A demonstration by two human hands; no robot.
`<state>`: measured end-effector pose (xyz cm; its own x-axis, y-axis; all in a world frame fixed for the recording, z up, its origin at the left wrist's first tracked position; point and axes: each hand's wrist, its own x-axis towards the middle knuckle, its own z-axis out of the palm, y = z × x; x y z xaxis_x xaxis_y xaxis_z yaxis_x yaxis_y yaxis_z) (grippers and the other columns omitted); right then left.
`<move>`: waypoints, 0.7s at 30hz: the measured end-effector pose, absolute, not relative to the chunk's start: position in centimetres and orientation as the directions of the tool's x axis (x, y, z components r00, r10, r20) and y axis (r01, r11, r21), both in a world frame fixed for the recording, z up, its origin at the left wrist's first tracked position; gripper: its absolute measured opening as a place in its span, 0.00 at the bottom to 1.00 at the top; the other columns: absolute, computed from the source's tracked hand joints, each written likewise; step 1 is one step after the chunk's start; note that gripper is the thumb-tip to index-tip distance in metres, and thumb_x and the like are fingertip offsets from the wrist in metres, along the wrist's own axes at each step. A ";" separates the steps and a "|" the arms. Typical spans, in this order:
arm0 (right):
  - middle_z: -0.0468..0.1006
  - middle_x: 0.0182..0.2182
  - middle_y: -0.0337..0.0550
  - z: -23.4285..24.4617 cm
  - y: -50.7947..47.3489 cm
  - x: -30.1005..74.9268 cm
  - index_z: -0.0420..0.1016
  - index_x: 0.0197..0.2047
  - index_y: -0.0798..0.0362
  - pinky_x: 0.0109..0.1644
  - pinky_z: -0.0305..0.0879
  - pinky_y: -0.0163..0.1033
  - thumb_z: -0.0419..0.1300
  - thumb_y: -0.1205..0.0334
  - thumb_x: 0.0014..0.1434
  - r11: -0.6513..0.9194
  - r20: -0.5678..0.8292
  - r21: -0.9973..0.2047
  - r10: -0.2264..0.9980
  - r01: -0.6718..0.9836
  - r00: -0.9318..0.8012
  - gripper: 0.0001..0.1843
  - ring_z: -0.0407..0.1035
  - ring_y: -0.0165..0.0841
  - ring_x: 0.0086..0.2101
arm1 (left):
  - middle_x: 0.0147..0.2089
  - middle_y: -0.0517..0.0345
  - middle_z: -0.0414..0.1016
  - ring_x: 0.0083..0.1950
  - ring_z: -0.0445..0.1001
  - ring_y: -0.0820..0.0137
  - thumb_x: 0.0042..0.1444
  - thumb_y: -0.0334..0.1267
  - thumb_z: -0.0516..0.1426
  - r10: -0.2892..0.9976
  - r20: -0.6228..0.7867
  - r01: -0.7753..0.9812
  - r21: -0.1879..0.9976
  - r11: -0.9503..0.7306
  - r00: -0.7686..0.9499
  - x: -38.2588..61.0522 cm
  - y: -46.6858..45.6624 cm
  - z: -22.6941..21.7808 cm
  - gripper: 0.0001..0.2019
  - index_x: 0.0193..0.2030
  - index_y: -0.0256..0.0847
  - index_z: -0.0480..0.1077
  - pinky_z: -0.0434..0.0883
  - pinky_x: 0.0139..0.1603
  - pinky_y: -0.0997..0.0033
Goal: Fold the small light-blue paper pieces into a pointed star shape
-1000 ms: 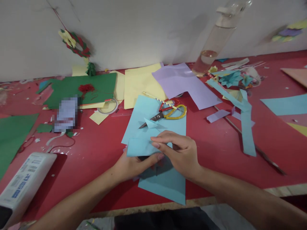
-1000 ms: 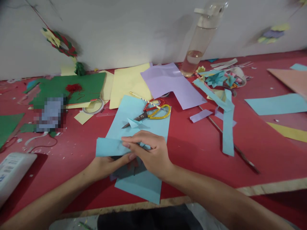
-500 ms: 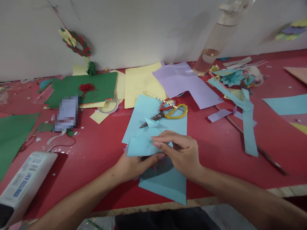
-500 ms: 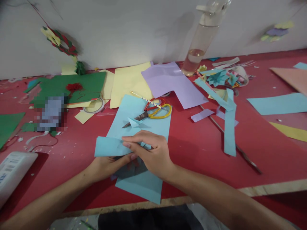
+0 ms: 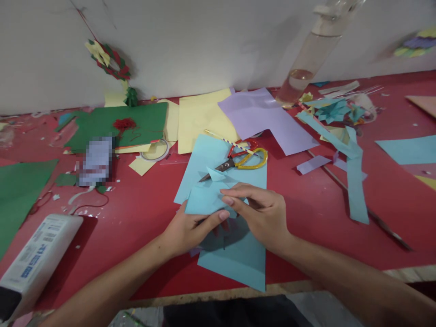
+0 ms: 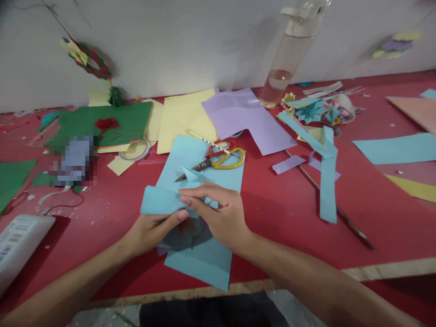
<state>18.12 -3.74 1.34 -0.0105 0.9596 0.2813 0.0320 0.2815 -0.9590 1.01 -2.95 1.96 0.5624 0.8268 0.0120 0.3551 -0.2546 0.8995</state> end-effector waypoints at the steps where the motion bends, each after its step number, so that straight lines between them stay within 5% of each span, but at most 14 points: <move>1: 0.82 0.32 0.37 1.3 -3.7 18.1 0.83 0.39 0.45 0.37 0.72 0.37 0.65 0.65 0.56 0.276 0.276 -0.960 0.961 0.035 -0.011 0.08 0.74 0.31 0.32 | 0.23 0.57 0.76 0.28 0.74 0.73 0.64 0.44 0.50 0.826 0.009 0.359 0.898 -0.255 0.564 1.0 -2.9 2.0 0.21 0.26 0.36 0.76 0.70 0.32 0.78; 12: 0.83 0.33 0.35 1.3 -3.4 18.3 0.83 0.38 0.42 0.38 0.74 0.38 0.66 0.65 0.56 0.284 0.286 -0.957 0.958 0.056 0.027 0.08 0.76 0.32 0.34 | 0.24 0.55 0.77 0.27 0.75 0.71 0.65 0.55 0.45 0.861 -0.055 0.320 0.939 -0.128 0.506 0.6 -3.0 1.9 0.31 0.25 0.35 0.76 0.71 0.32 0.76; 21: 0.83 0.34 0.35 1.3 -3.2 18.3 0.83 0.37 0.43 0.39 0.75 0.36 0.66 0.64 0.55 0.252 0.254 -0.966 0.967 0.053 0.032 0.07 0.77 0.32 0.35 | 0.23 0.54 0.76 0.26 0.73 0.73 0.66 0.51 0.45 0.881 -0.041 0.285 0.952 -0.108 0.471 0.5 -2.8 2.1 0.29 0.24 0.35 0.75 0.70 0.31 0.77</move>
<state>18.34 -3.23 1.34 0.0318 0.9667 0.2538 0.0531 0.2520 -0.9663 0.50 -2.77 2.11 0.4706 0.8814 -0.0406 0.2850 -0.1083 0.9524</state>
